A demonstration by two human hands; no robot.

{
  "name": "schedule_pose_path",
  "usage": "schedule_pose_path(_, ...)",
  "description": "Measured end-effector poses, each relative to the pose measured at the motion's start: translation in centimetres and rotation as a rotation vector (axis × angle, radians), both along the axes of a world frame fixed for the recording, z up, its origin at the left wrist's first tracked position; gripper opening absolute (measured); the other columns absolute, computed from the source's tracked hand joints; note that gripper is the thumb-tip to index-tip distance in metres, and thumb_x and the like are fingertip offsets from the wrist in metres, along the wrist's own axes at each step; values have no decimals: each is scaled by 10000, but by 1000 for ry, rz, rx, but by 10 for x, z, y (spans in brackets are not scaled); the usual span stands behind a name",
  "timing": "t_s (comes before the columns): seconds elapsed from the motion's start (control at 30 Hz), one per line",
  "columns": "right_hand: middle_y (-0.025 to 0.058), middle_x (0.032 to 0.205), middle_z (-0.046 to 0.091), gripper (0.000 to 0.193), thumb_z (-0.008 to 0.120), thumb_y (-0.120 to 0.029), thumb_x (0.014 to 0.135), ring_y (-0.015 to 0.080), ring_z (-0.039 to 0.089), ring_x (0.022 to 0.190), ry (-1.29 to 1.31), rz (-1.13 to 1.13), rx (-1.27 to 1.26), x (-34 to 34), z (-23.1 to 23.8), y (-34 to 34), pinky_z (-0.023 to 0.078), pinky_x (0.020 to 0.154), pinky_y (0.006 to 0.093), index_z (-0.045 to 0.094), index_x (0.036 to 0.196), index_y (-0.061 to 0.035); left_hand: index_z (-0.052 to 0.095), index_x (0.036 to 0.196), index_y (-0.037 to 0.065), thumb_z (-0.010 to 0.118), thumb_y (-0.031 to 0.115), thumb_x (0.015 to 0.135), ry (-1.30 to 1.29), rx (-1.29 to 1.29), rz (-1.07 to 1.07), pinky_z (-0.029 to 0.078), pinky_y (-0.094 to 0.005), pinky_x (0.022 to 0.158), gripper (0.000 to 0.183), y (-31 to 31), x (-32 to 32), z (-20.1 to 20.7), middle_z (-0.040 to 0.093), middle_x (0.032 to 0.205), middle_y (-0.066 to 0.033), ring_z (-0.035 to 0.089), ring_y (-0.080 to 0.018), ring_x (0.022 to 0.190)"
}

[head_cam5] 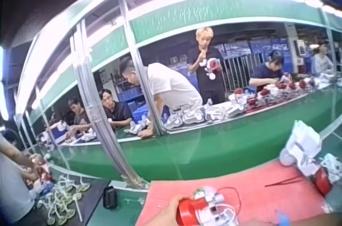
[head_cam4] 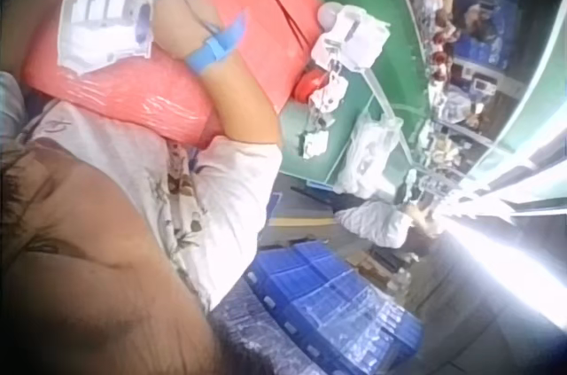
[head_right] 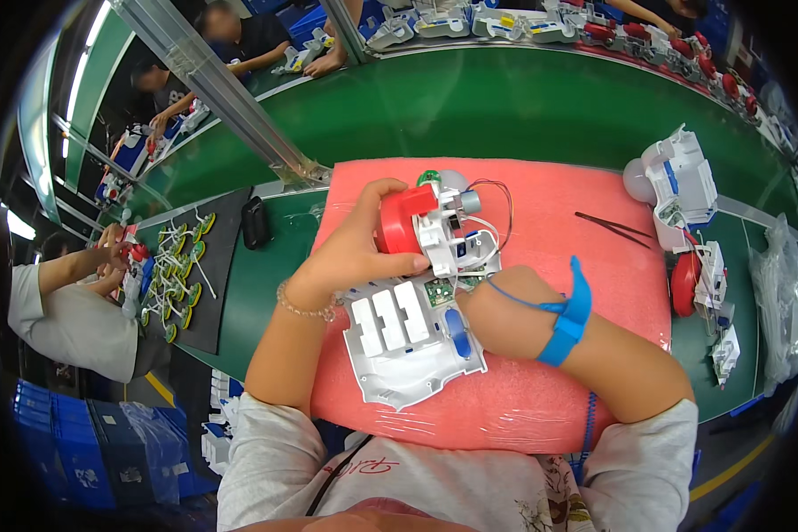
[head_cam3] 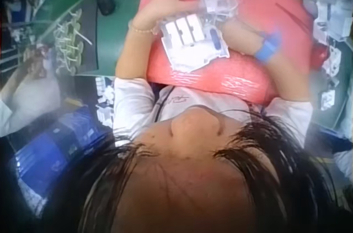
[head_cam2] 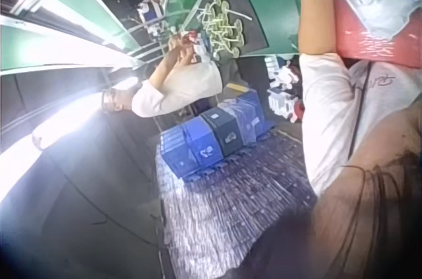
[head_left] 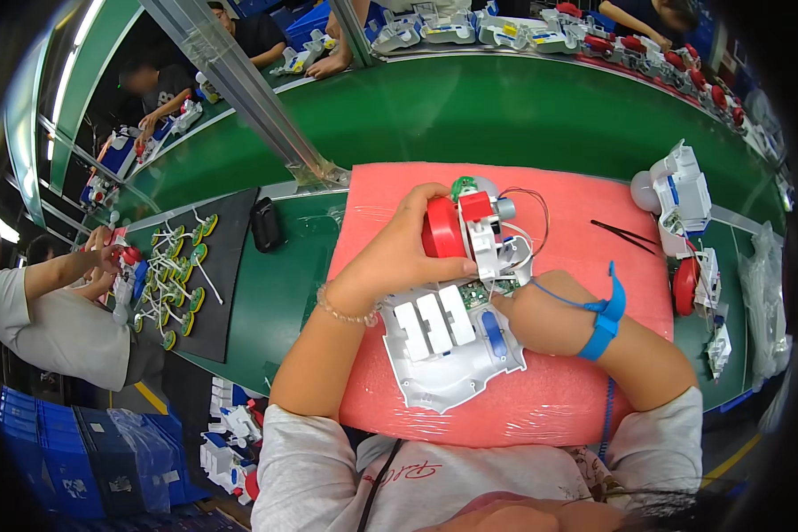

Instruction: The person assembles a small electronic device on a pink foam pad. They connect wires to a circuit board, attach a red plastic component, and secure a yellow circular part. The person handles the device with both hands, occasionally using a tool to manipulate small parts.

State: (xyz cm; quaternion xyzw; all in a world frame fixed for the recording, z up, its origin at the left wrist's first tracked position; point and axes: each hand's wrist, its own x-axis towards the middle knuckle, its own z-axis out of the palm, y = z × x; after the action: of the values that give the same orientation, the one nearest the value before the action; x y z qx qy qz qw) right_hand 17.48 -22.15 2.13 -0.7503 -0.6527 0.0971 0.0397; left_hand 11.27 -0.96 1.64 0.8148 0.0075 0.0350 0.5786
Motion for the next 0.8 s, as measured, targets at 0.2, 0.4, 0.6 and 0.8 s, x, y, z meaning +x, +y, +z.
schedule_pose_path(0.2, 139, 736, 625, 301, 513, -84, 778, 199, 613, 640, 466, -54, 208, 45, -19, -30, 472, 550, 313, 604, 1061, -33, 276, 1276, 40, 778, 72, 612, 136, -72, 7, 427, -302, 874, 833, 1, -2, 14, 484, 1126, -113, 507, -186, 1016)
schedule_pose_path(0.4, 38, 823, 609, 244, 527, -166, 843, 109, 535, 708, 909, -442, 235, 77, -20, -35, 442, 649, 264, 602, 1020, -16, 161, 1368, 86, 765, 57, 628, 170, -187, -12, 402, -327, 925, 956, 9, -3, 6, 397, 1254, -137, 467, -214, 1118)
schedule_pose_path(0.6, 46, 779, 612, 185, 564, -171, 821, 107, 538, 705, 795, -341, 252, 70, -23, -28, 437, 642, 257, 620, 901, -14, 232, 1356, 72, 694, 108, 708, 45, 58, 154, 414, -345, 900, 797, 40, -49, 4, 320, 1349, -106, 332, -236, 1245)
schedule_pose_path(0.8, 17, 702, 570, 153, 582, -157, 812, 82, 499, 652, 883, -428, 309, 70, -28, -27, 415, 608, 238, 606, 841, -9, 429, 1238, 22, 639, 105, 781, -121, 248, 670, 397, -316, 901, 510, 110, -128, 3, 456, 1253, -102, 440, -229, 1160)
